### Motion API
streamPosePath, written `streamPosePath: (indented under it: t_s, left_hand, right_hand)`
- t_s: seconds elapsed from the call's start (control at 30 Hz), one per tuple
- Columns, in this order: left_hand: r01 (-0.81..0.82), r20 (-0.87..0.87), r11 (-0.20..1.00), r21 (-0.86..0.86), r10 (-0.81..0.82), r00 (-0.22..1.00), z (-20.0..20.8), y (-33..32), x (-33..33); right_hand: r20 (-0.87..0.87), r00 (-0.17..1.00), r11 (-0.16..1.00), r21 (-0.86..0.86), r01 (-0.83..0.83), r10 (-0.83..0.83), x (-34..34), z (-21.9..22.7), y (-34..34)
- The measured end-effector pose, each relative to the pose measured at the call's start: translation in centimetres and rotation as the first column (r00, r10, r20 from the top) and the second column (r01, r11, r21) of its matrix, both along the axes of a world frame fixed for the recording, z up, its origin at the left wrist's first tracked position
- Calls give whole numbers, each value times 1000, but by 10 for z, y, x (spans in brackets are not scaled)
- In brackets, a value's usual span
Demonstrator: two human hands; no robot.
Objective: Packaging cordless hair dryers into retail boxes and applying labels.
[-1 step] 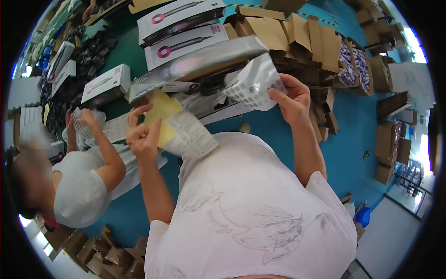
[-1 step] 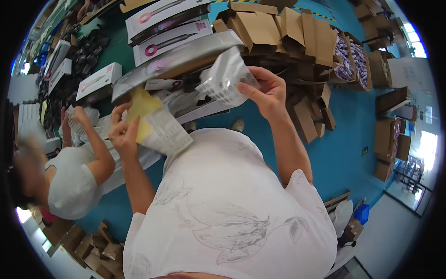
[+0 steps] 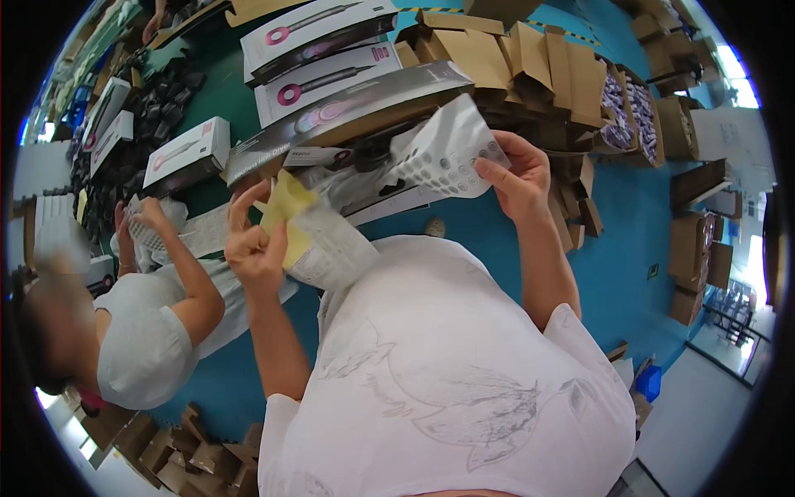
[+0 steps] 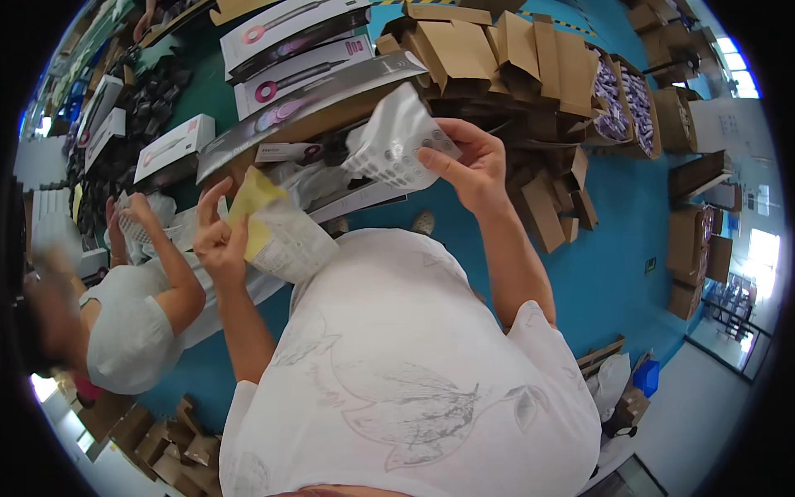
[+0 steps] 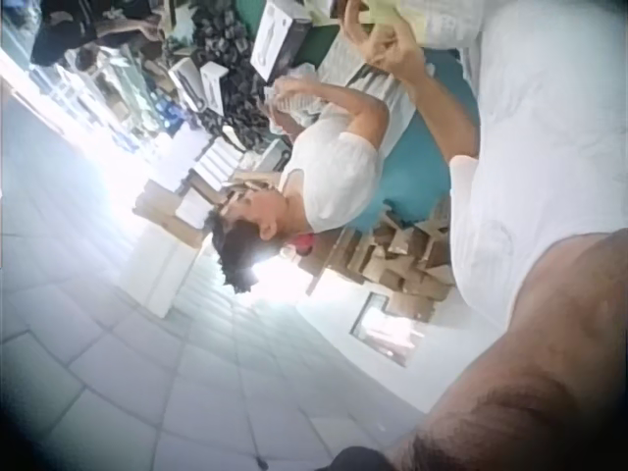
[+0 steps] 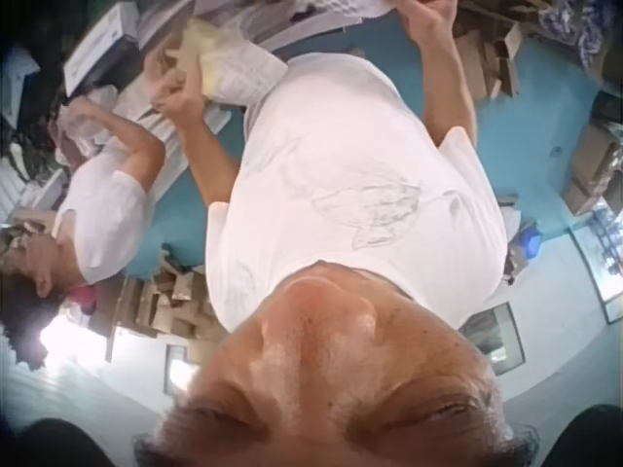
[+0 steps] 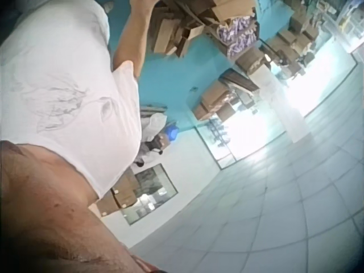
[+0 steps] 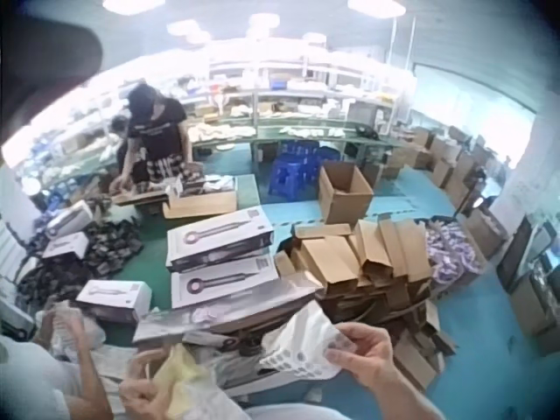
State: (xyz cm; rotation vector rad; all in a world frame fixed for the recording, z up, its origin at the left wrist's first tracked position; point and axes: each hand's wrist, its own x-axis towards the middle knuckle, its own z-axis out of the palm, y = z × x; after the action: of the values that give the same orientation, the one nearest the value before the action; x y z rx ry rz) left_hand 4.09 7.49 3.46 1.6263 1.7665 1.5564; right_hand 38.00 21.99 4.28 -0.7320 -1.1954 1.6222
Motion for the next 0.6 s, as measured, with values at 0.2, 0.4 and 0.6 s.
streamPosePath:
  t_s: [0.2, 0.4, 0.6]
  left_hand:
    - [342, 261, 939, 35, -339, 904, 7, 6, 13]
    - [442, 668, 889, -123, -255, 699, 29, 26, 44]
    - [457, 475, 870, -183, -329, 816, 3, 37, 53]
  right_hand:
    - [145, 946, 945, 113, -306, 289, -31, 27, 0]
    - [418, 742, 777, 123, -618, 524, -62, 30, 6]
    - [562, 724, 758, 242, -606, 399, -78, 2, 11]
